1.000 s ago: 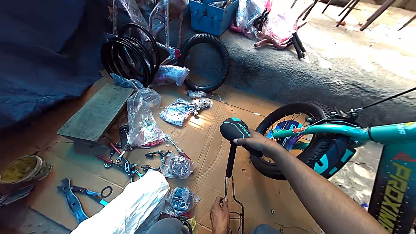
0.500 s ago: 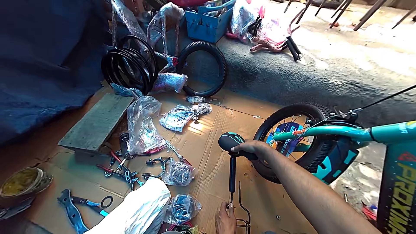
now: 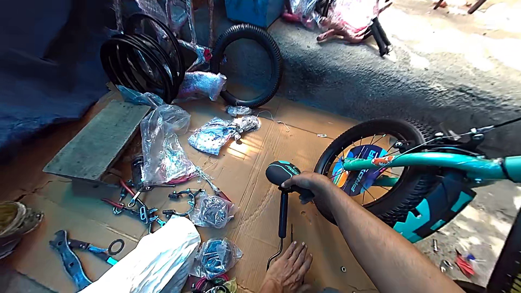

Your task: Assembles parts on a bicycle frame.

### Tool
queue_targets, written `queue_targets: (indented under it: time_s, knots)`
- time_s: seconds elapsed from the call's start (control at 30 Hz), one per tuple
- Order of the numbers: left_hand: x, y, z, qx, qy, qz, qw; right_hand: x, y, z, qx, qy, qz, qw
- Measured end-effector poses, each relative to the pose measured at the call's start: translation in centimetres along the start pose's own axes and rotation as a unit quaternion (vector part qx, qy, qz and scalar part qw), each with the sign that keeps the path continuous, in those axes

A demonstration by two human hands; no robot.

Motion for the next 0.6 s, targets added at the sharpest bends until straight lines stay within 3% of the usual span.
queue_targets:
  time_s: [0.3, 0.4, 0.6]
  knots:
    - [3.1, 2.2, -0.8, -0.009, -0.078, -0.049, 0.996, 0.4, 3.0, 1.6, 0.019, -0.160, 0.066, 0.985]
    - [2.6, 2.2, -1.1, -0.012, -0.100, -0.023, 0.995, 0.8, 2.0, 1.4, 0.029, -0.161, 0.076, 0.984]
    - [1.4, 2.1, -1.1, -0.017, -0.137, -0.048, 0.989, 1.0, -3.3, 2.3, 0.039, -0.120, 0.142, 0.982]
Point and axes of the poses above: each hand's wrist, its own y-axis towards the middle knuckle, its own x-axis out of the palm, z = x × y, the point moved 3 cm from there along y, towards the middle knuckle, and after that the axes turned 6 degrees about -x, right-handed, at the moved point
